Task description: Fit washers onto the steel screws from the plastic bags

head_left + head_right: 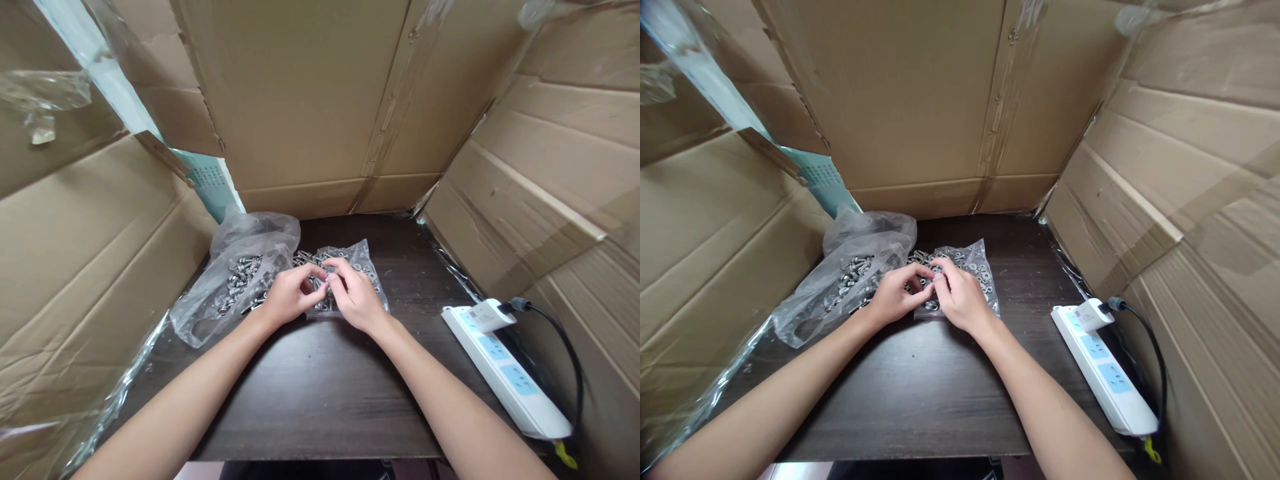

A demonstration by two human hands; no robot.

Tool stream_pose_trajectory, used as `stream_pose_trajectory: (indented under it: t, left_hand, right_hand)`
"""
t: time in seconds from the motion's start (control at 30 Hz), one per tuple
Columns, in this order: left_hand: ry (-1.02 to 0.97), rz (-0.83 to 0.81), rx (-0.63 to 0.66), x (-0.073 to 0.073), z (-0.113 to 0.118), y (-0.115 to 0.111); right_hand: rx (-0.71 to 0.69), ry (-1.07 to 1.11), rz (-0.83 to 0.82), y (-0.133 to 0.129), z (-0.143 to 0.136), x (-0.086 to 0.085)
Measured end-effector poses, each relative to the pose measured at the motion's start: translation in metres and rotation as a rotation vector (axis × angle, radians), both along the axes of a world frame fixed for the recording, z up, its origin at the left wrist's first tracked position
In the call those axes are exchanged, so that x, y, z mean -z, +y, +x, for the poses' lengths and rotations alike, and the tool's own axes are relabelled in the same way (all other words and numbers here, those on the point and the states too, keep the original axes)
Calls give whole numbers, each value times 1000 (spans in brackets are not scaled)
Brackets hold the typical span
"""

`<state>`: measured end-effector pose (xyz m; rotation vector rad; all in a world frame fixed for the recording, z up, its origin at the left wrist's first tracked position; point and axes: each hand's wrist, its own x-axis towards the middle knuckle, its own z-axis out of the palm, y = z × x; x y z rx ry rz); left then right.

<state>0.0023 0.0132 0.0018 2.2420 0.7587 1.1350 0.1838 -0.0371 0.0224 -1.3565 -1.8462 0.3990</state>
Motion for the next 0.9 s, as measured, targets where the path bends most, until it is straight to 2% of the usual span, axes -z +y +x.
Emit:
stream_pose_trajectory:
  t: [0.2, 0.43, 0.77, 0.9]
  left_hand:
    - [-6, 2, -8, -1, 1, 0]
    - [-5, -2, -23, 0, 0, 2]
    - [0, -8, -20, 0, 0, 1]
    - [12, -11, -4, 0, 0, 1]
  right_hand:
    - [33, -14, 21, 0, -1, 0]
    - [-20, 0, 63, 1, 0, 4]
    - [34, -21, 22, 0, -1, 0]
    - [-6, -16, 48, 2, 0, 3]
